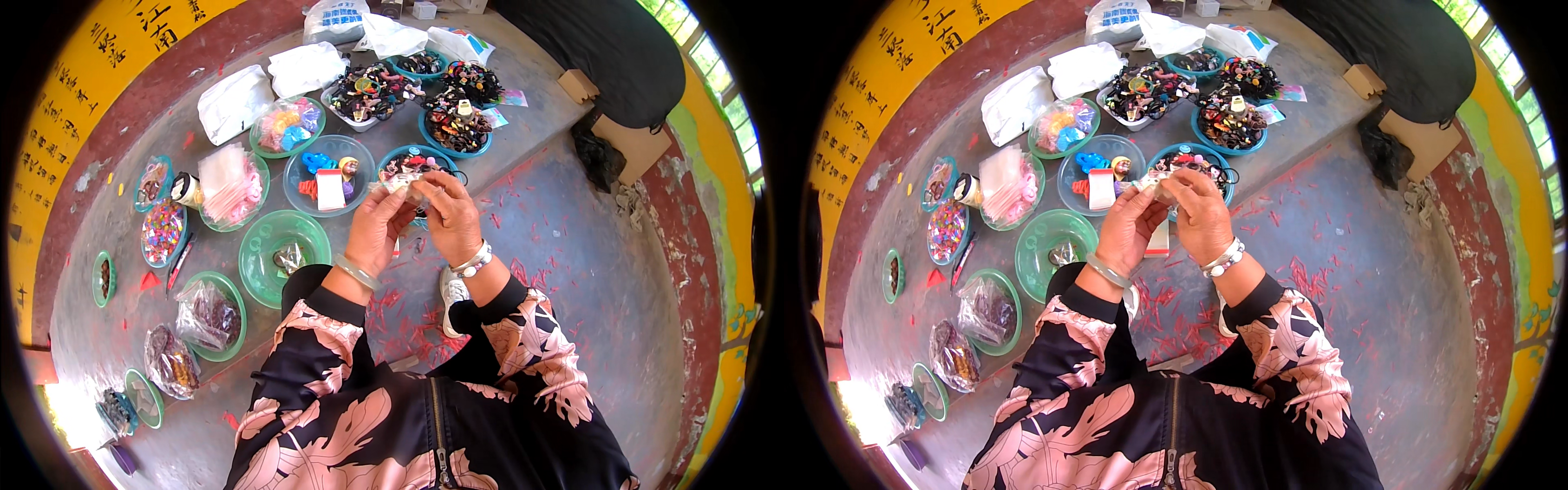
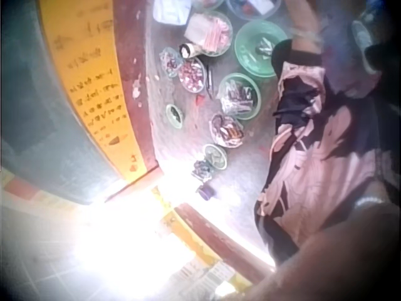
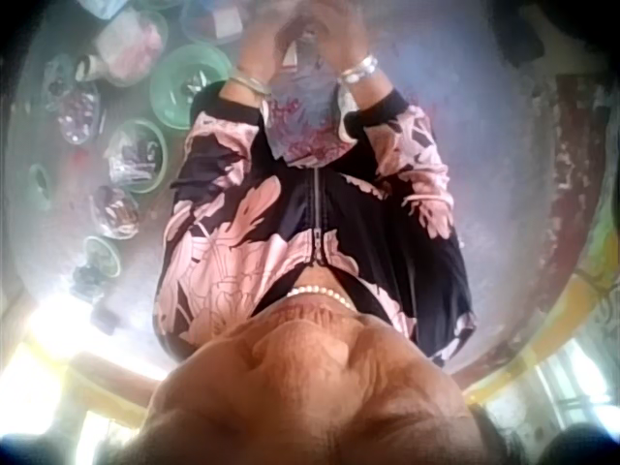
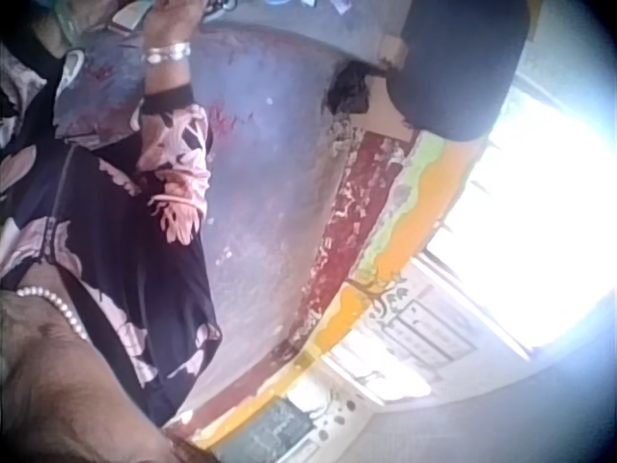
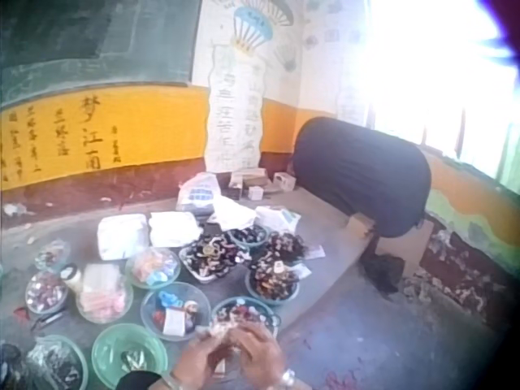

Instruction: The person sits on the floor and sorts through various hair accessories, including hair clips and small toys. They pick up items from bowls, place them into small plastic bags, and seal the bags.

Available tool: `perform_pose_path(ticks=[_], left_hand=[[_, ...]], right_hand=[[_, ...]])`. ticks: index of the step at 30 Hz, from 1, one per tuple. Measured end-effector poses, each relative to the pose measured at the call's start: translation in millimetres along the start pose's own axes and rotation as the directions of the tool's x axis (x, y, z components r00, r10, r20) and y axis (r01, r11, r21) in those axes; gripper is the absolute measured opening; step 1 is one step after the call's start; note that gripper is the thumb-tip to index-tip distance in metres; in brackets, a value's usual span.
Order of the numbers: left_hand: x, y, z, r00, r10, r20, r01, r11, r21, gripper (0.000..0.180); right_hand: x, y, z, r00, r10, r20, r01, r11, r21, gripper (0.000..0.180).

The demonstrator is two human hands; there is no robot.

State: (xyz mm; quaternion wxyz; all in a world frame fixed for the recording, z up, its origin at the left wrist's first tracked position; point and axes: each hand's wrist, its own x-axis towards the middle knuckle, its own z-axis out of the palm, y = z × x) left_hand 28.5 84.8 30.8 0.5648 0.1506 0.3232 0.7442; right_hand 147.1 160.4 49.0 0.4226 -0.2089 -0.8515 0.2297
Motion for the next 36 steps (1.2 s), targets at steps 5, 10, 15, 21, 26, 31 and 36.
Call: perform_pose_path(ticks=[5,10,15,21,26,31,36], left_hand=[[-0.7,4.1,-2.7,0.999,0.046,-0.022,-0.046,0.999,0.007,0.017],[-2.3,2.4,-1.8,0.998,0.036,0.043,-0.037,0.999,0.04,0.016],[-5.3,4.9,3.2,0.999,0.012,0.052,-0.013,1.0,0.026,0.014],[-7.3,3.3,1.3,0.998,0.033,-0.049,-0.031,0.998,0.053,0.016],[-18.7,28.0,-9.6,0.973,0.162,-0.167,-0.152,0.986,0.073,0.016],[-50.9,98.6,-81.5,0.868,0.441,-0.228,-0.383,0.887,0.256,0.017],[-117.3,94.6,-224.5,0.681,0.407,-0.609,-0.127,0.885,0.449,0.02]], right_hand=[[2.6,3.6,0.7,0.919,0.388,0.072,-0.347,0.705,0.619,0.039],[7.1,14.0,-5.6,0.683,0.611,0.4,-0.633,0.223,0.741,0.029],[9.4,7.3,-2.6,0.678,0.587,0.442,-0.61,0.115,0.784,0.02],[7.9,12.8,6.6,0.653,0.616,0.441,-0.622,0.103,0.776,0.013],[7.1,0.4,12.5,0.71,0.541,0.451,-0.639,0.227,0.735,0.036],[5.5,2.9,5.5,0.756,0.528,0.388,-0.641,0.477,0.601,0.031],[1.0,5.6,4.9,0.654,0.584,0.481,-0.755,0.456,0.472,0.023]])
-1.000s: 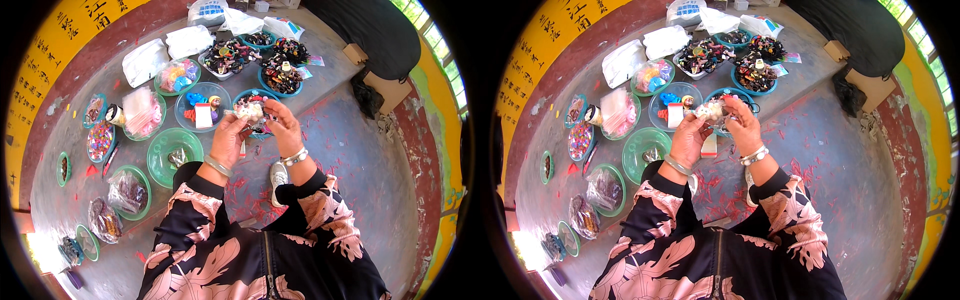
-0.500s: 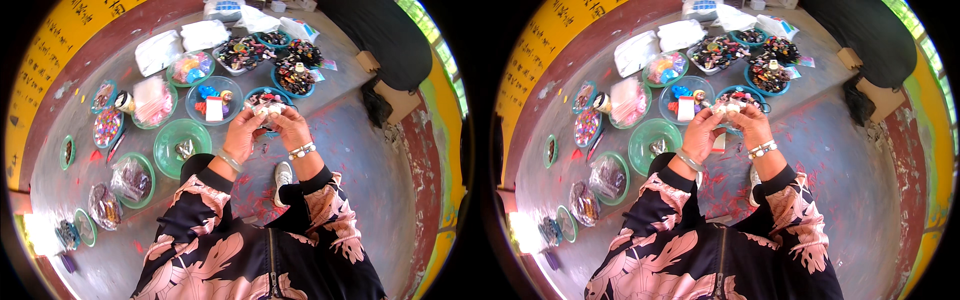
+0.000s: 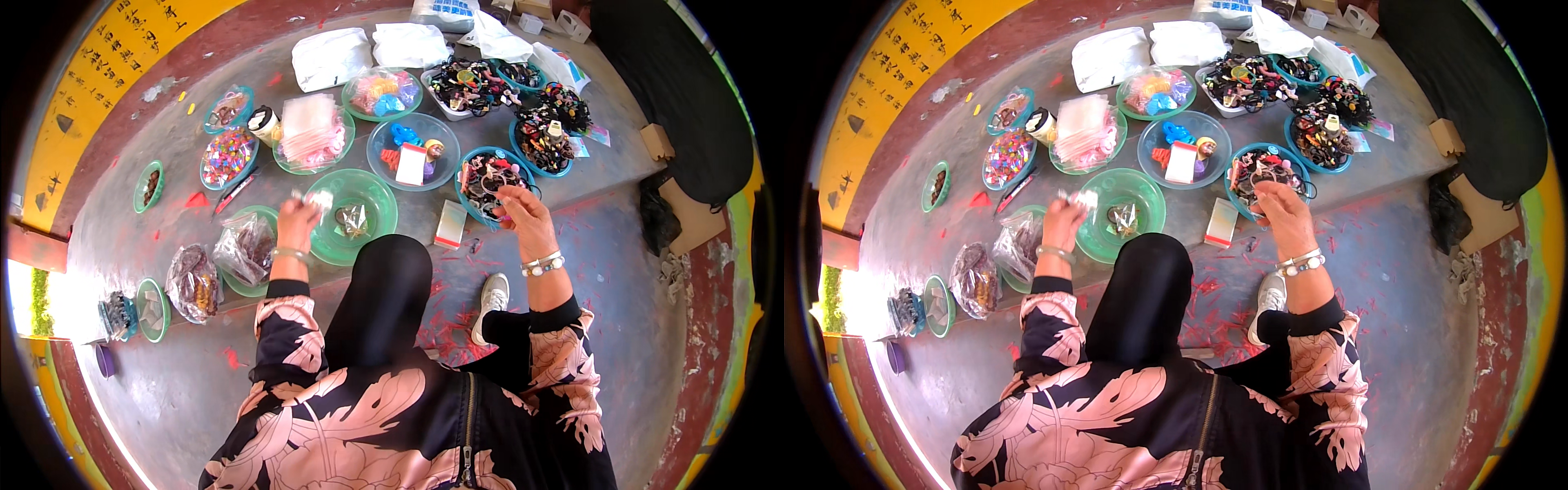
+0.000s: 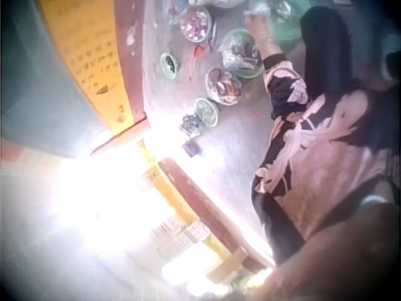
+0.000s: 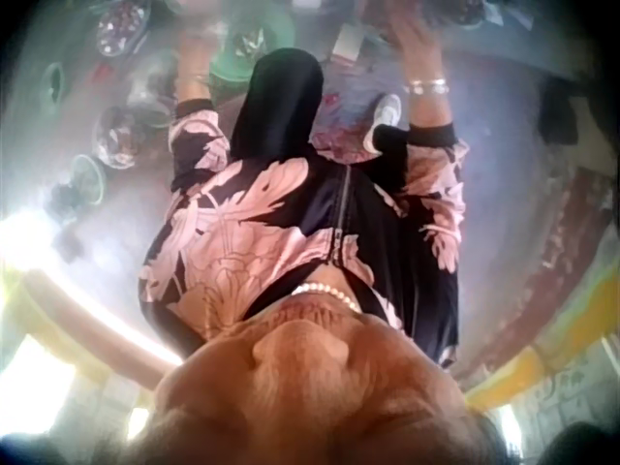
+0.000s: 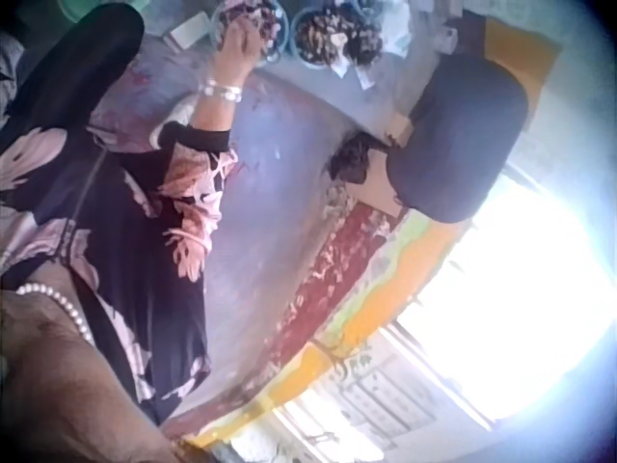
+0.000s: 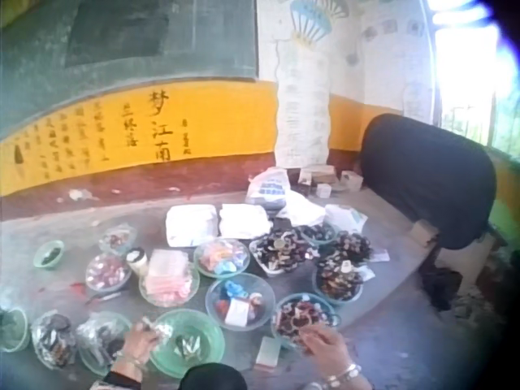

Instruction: The person sits on the floor and sorts through various hair accessories, including hair clips and small toys. They pick up items from bowls, place them into small plastic bags, and seal the bags.

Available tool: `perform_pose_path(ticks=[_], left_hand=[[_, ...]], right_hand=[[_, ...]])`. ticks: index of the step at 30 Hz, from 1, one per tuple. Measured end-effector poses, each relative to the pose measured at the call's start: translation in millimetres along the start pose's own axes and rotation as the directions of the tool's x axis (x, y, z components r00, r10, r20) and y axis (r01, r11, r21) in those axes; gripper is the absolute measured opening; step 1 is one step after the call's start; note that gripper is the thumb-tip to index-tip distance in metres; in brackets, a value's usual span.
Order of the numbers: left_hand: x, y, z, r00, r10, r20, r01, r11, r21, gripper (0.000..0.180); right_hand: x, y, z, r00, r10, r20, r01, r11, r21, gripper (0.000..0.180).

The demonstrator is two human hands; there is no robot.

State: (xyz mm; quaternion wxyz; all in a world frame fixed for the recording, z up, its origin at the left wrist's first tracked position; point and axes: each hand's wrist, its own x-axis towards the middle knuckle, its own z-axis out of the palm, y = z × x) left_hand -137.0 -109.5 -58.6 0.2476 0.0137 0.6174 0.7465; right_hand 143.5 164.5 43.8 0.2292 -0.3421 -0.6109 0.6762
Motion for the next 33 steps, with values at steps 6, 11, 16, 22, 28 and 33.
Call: perform_pose_path(ticks=[6,11,16,22,28,33], left_hand=[[-2.7,-60.5,-49.7,0.982,-0.186,-0.012,0.183,0.95,0.253,0.023],[16.8,-64.8,-29.6,0.973,-0.218,0.071,0.182,0.923,0.338,0.029],[50.0,-79.4,-44.9,0.989,0.107,-0.1,-0.01,0.729,0.685,0.03],[40.4,-33.2,4.5,0.993,0.076,-0.089,-0.036,0.922,0.387,0.03],[-27.7,72.5,132.8,0.939,0.199,0.279,-0.24,0.963,0.123,0.03],[-76.8,76.1,237.1,0.786,0.167,0.596,-0.222,0.975,0.02,0.021]], right_hand=[[2.5,4.8,1.9,0.997,0.049,0.052,-0.045,0.996,-0.077,0.022],[7.3,8.3,2.2,0.996,0.071,0.047,-0.067,0.993,-0.093,0.021],[13.8,5.5,-2.9,0.999,0.034,-0.018,-0.034,0.999,-0.01,0.019],[17.1,-12.0,-36.9,0.983,-0.023,-0.181,0.072,0.96,0.272,0.016],[20.6,-21.2,-68.8,0.939,0.08,-0.333,0.126,0.824,0.552,0.02],[23.7,-21.0,-81.6,0.934,0.139,-0.33,0.119,0.749,0.651,0.025]])
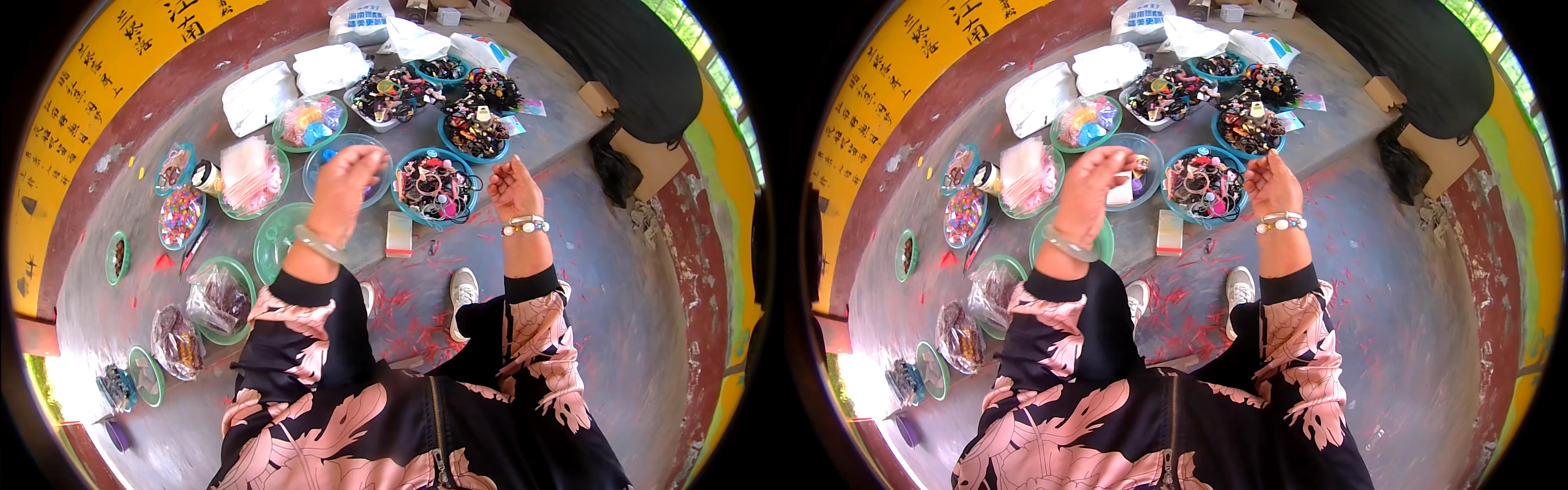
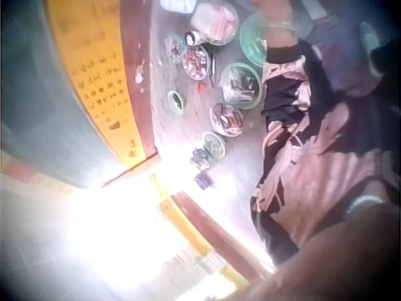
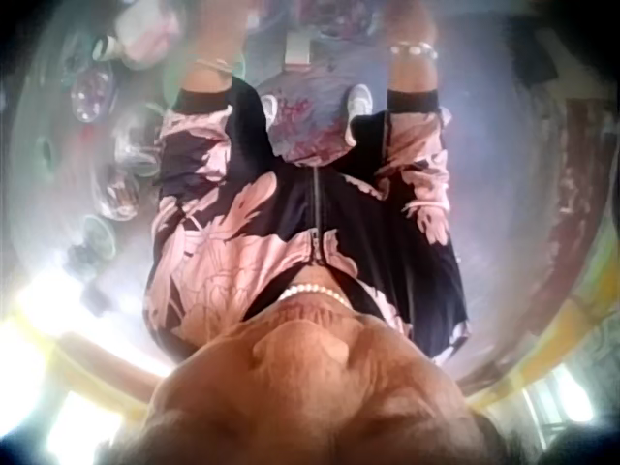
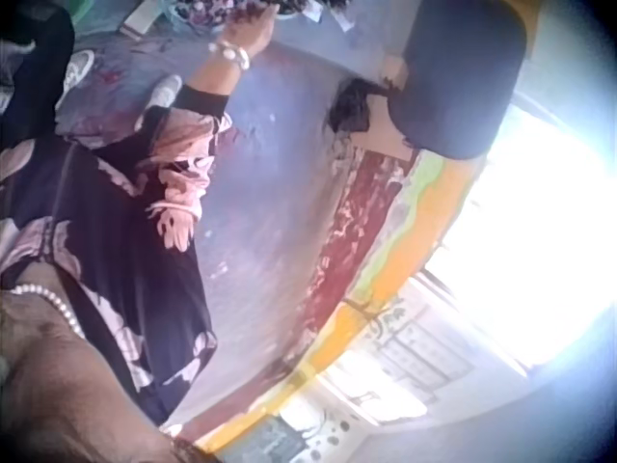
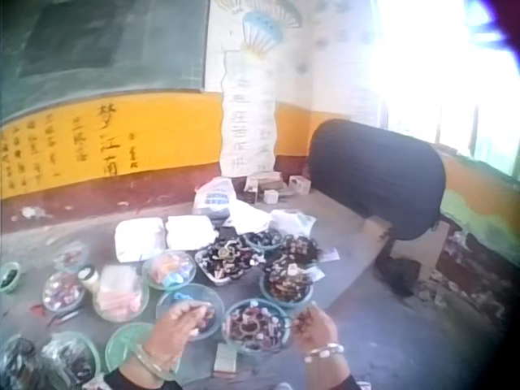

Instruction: The person sits on the floor and sorts through various hair accessories, including hair clips and small toys. They pick up items from bowls, place them into small plastic bags, and seal the bags.

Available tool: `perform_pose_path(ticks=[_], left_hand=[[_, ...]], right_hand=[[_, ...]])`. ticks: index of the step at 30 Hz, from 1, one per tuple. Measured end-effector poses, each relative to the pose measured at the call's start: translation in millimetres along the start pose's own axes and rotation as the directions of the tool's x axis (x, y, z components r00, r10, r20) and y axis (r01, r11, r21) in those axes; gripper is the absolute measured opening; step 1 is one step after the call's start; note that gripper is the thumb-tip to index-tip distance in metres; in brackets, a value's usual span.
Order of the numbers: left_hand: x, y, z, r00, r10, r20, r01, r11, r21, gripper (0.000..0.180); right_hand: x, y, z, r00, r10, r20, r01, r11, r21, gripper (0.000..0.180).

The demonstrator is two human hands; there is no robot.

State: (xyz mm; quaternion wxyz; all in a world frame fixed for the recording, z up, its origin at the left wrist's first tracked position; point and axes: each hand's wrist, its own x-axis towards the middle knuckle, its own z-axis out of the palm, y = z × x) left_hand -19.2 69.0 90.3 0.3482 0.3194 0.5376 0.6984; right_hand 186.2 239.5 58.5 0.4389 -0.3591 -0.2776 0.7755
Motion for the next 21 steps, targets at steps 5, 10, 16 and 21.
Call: perform_pose_path(ticks=[5,10,16,21], left_hand=[[30.7,-148.5,0.8,0.947,-0.316,0.061,0.319,0.897,-0.307,0.012],[20.2,-272.5,3.0,0.678,-0.679,-0.281,0.641,0.734,-0.226,0.011],[74.5,-253.0,-32.3,0.845,-0.147,-0.514,0.528,0.381,0.759,0.026],[104.7,-190.8,-72.5,0.794,-0.037,-0.607,0.544,0.49,0.681,0.029]], right_hand=[[0.0,4.0,6.2,0.997,0.04,0.071,-0.043,0.998,0.044,0.023],[2.8,6.6,5.3,0.989,0.105,0.101,-0.107,0.994,0.011,0.022],[0.4,1.5,-3.4,0.985,0.119,0.125,-0.119,0.993,-0.001,0.019],[-6.6,6.2,9.7,0.963,0.184,0.196,-0.181,0.983,-0.03,0.018]])
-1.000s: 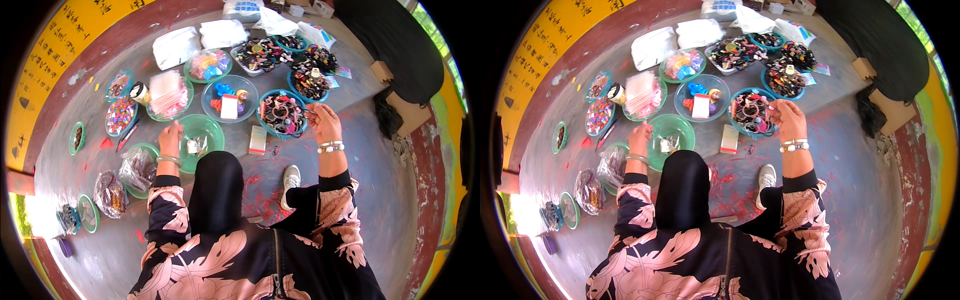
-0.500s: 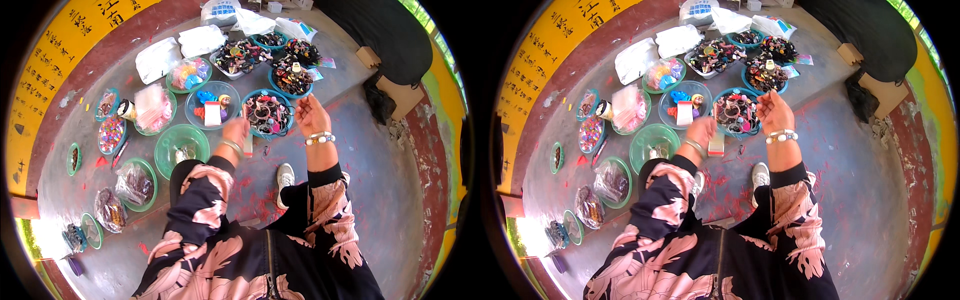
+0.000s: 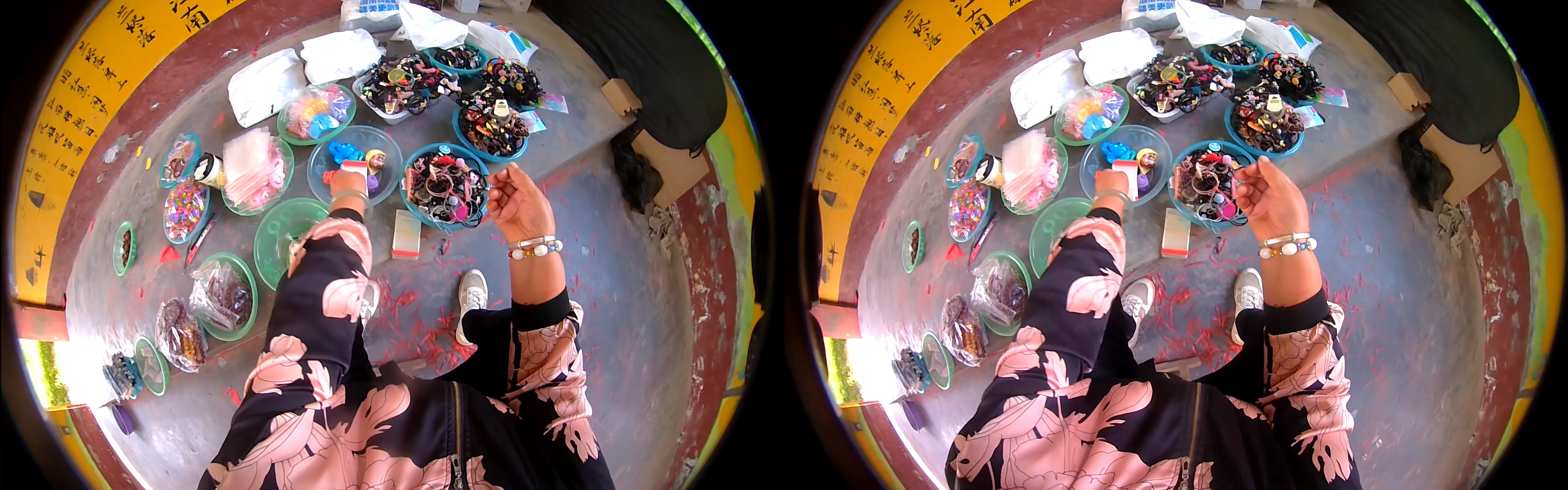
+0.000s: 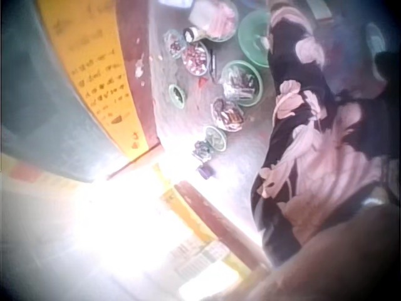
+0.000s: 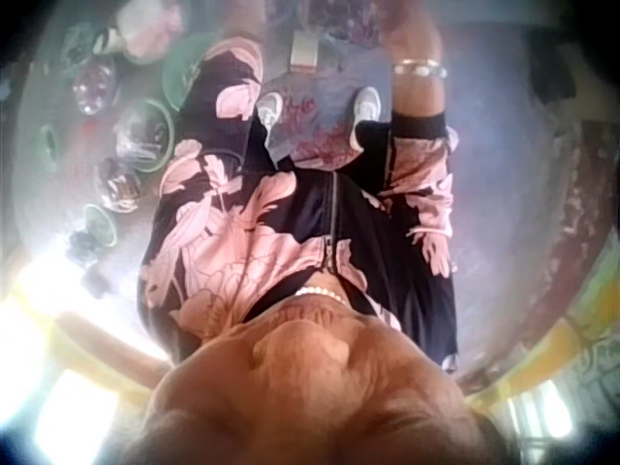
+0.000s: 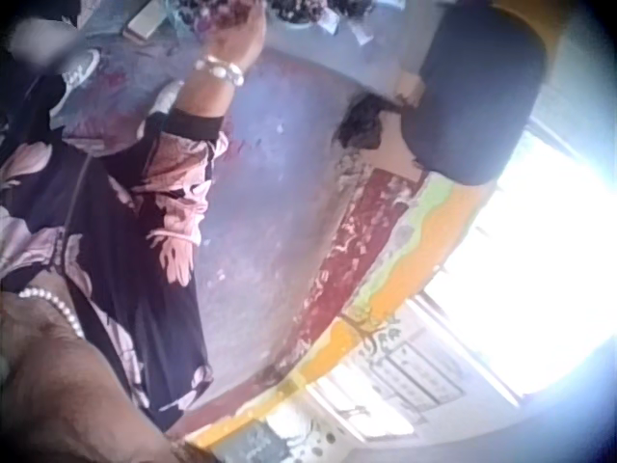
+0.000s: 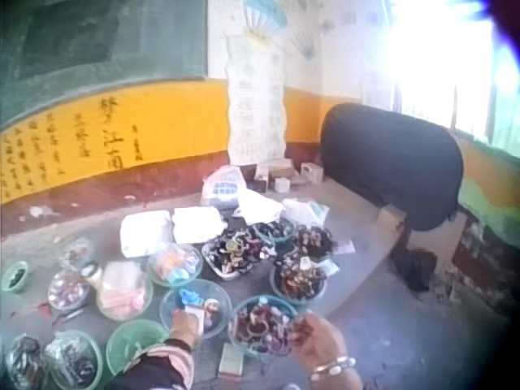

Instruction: The person sits on the floor and sorts through various hair accessories, including hair clips and small toys. They pick up items from bowls, place them into small plastic bags, and seal the bags.

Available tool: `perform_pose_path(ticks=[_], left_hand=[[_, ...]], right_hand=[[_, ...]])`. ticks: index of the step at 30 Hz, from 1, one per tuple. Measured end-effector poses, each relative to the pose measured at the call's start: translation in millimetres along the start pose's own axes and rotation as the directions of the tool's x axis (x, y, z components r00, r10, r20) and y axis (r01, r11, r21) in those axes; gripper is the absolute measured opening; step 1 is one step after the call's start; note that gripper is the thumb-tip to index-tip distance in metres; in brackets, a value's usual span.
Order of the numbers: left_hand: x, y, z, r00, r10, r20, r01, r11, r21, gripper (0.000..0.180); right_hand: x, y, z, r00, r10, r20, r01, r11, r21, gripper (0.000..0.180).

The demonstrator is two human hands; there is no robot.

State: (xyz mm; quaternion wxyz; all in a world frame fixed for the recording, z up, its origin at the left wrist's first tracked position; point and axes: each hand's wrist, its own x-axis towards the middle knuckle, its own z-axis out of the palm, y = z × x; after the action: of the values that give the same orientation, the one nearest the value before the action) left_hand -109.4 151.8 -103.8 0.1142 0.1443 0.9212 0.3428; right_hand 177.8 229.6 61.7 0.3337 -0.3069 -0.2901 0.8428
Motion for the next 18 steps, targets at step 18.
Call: perform_pose_path(ticks=[18], left_hand=[[97.2,-86.2,40.9,0.912,-0.094,0.399,-0.066,0.926,0.371,0.032]], right_hand=[[-2.0,3.8,6.2,0.998,0.061,0.018,-0.06,0.997,-0.044,0.02]])
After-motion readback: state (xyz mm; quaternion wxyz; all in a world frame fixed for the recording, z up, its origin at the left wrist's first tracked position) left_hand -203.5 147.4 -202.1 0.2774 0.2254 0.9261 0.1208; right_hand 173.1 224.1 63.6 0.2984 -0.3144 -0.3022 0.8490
